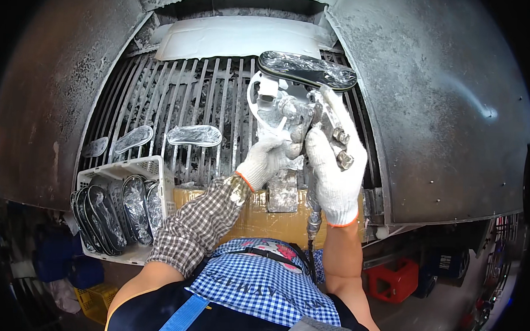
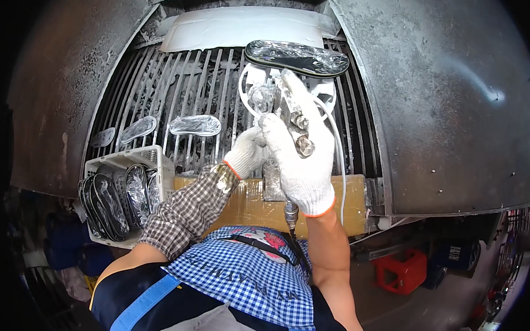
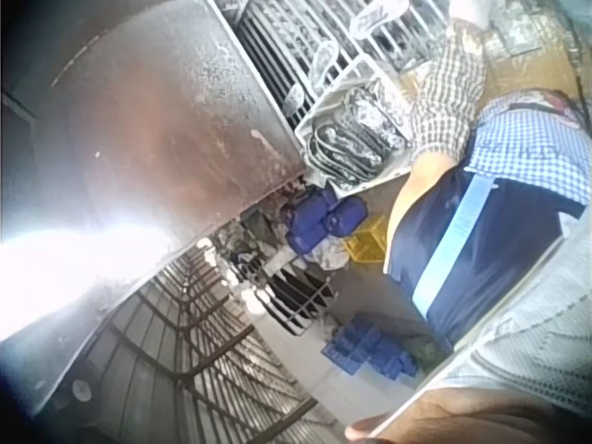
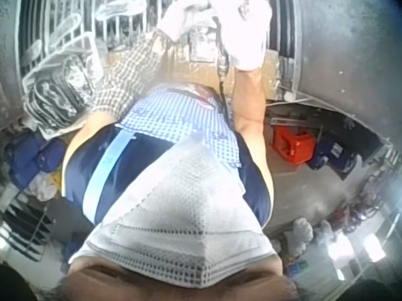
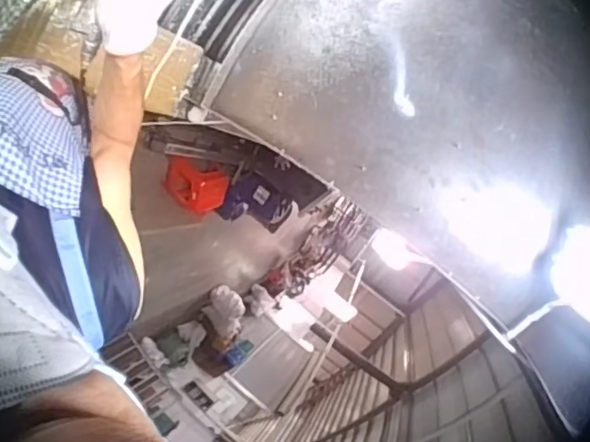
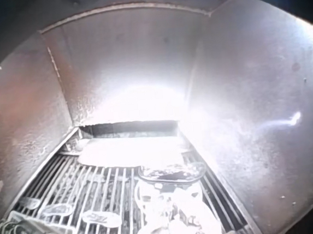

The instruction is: The person repeatedly picks up black plastic objects from a white basket and places them on a white rotating fixture. They then use a spray gun to apply a white coating to the objects while rotating them by hand. The person repeats this process for multiple items throughout the clip.

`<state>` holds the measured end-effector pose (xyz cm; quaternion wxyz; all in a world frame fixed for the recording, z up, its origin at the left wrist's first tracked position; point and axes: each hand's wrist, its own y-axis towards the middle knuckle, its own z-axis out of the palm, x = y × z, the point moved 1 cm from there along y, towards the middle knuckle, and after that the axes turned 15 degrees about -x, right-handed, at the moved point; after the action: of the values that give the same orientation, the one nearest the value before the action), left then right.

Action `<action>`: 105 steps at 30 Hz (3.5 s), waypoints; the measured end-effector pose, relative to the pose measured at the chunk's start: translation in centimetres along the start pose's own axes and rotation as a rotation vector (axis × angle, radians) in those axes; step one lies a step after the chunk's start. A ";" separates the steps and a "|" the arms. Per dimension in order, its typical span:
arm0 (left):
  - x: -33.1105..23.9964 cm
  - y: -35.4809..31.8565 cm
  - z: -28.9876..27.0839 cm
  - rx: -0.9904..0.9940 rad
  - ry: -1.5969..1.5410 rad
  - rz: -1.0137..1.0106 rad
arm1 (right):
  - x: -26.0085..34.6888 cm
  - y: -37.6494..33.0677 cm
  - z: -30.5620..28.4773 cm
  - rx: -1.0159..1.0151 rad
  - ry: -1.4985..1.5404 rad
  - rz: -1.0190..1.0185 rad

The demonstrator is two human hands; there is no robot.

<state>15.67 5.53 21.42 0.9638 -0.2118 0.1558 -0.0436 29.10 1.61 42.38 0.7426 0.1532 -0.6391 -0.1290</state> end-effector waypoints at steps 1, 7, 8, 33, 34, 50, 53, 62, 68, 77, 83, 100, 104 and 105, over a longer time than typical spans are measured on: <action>0.0 0.0 0.0 0.001 0.023 -0.003 | -0.1 0.1 0.0 -0.015 -0.001 0.000; 0.1 0.7 -0.7 0.021 0.108 -0.053 | -3.2 0.8 -1.3 -0.081 -0.118 -0.043; 0.2 0.9 -0.7 0.021 0.106 -0.053 | -3.6 0.9 -1.5 -0.098 -0.125 -0.049; -1.3 -0.7 0.2 0.023 0.155 -0.057 | -3.5 0.9 -4.5 -0.296 0.079 0.182; -1.4 -0.8 0.2 0.005 0.164 -0.054 | -3.3 0.8 -4.6 -0.300 0.077 0.184; -3.0 0.4 -2.2 -0.028 0.126 -0.050 | -2.4 0.5 -7.8 -0.418 0.075 0.160; -3.3 0.4 -2.4 -0.044 0.114 -0.055 | -2.4 0.4 -8.6 -0.439 0.034 0.149; -4.3 -0.9 -1.2 0.006 0.096 0.000 | -0.7 -0.7 -8.3 -0.479 0.021 0.132; -5.2 -0.3 -2.2 0.002 0.143 0.045 | -0.5 -1.2 -8.1 -0.416 0.118 0.195; -6.9 -0.2 -2.8 -0.019 0.191 0.119 | -1.0 -0.4 -10.3 -0.451 0.041 0.146; -8.1 -0.2 -1.5 -0.001 0.145 0.160 | 0.1 -0.9 -10.4 -0.561 -0.026 0.104; -1.4 -1.6 -2.0 -0.047 0.115 -0.045 | 1.4 -2.9 -10.2 -0.426 -0.022 0.180; -1.2 -1.7 -1.1 -0.030 0.090 -0.036 | 1.1 -2.6 -10.1 -0.468 0.008 0.170; -1.6 -1.4 -1.1 -0.007 0.089 -0.026 | 0.8 -2.7 -10.3 -0.450 0.005 0.174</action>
<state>13.83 4.04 21.53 0.9544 -0.2152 0.1962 -0.0651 39.45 -0.51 40.62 0.7680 -0.0713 -0.6032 -0.2031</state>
